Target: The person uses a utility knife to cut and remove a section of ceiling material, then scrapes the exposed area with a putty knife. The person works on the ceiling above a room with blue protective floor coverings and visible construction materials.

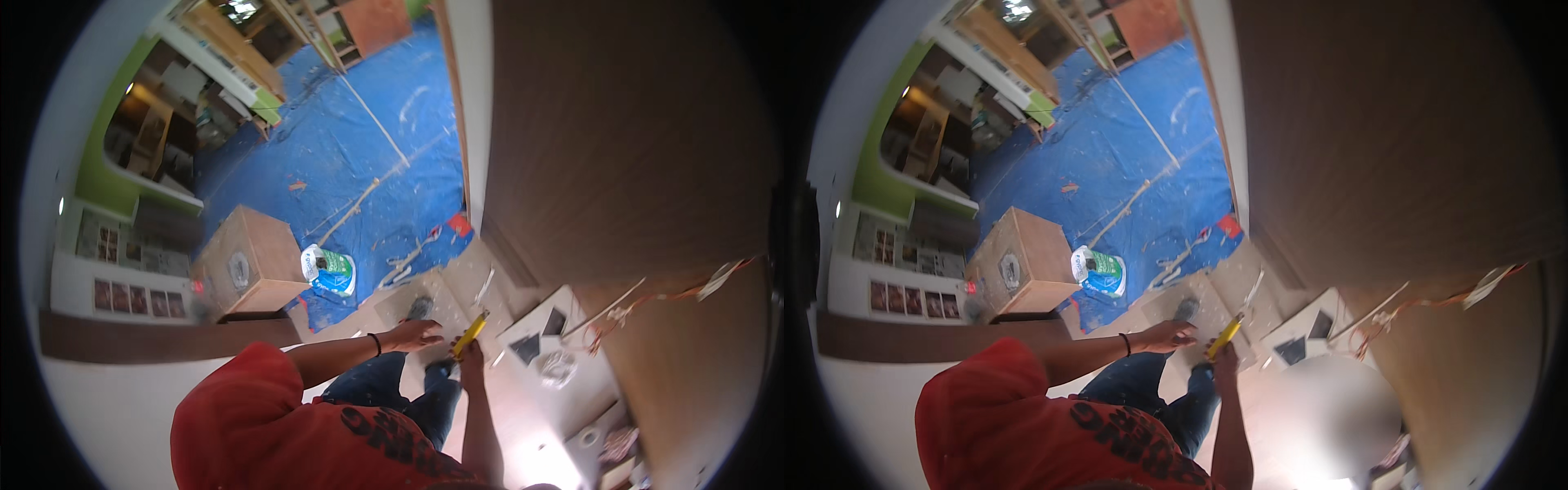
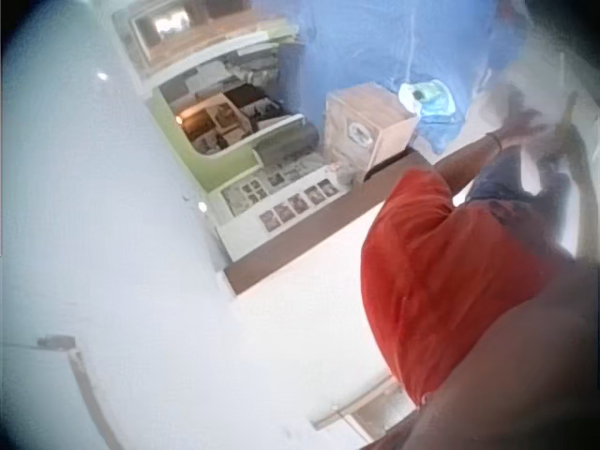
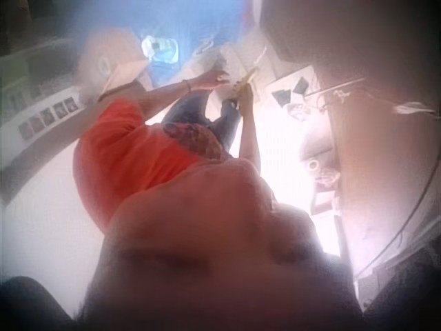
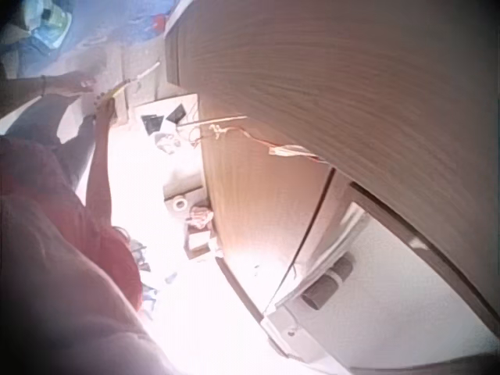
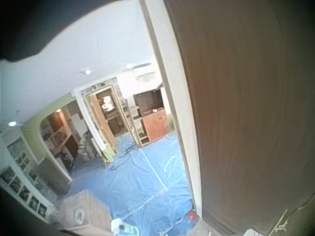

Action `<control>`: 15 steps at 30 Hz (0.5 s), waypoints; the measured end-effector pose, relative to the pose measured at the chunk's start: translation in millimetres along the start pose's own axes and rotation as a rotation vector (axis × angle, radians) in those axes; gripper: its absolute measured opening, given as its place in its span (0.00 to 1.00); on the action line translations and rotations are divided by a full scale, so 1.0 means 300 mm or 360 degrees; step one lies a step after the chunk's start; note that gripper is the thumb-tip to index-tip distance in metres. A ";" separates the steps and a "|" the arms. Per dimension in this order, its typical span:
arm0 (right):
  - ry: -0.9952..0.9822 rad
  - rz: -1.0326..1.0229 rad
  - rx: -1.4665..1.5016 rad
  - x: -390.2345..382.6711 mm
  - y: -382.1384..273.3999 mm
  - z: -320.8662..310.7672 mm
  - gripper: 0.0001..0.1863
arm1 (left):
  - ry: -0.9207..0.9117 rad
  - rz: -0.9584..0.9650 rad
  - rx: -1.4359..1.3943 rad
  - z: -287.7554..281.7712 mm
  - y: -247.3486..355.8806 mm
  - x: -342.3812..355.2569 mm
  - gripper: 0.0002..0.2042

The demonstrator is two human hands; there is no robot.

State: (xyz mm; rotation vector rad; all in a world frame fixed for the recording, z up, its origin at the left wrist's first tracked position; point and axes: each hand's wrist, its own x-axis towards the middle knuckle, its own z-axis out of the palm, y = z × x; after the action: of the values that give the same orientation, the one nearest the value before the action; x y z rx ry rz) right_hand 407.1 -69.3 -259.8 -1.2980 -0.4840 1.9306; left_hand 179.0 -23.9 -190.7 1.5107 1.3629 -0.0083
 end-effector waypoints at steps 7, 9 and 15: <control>-0.0501 -0.0250 -0.0013 -0.232 -0.506 0.373 0.19 | 0.0218 0.0436 -0.0735 -0.224 0.335 -0.216 0.23; -0.0456 -0.0373 -0.0393 -0.258 -0.588 0.442 0.21 | 0.0540 0.0479 -0.0652 -0.269 0.373 -0.266 0.20; -0.0011 -0.0920 -0.0506 -0.278 -0.698 0.684 0.26 | 0.0790 0.0565 -0.0059 -0.454 0.445 -0.365 0.15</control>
State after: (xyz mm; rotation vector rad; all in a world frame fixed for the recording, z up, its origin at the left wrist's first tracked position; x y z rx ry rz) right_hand 316.6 23.0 16.1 -1.1709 -1.0736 1.4090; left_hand 156.2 15.6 24.4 1.7747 1.4379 0.6487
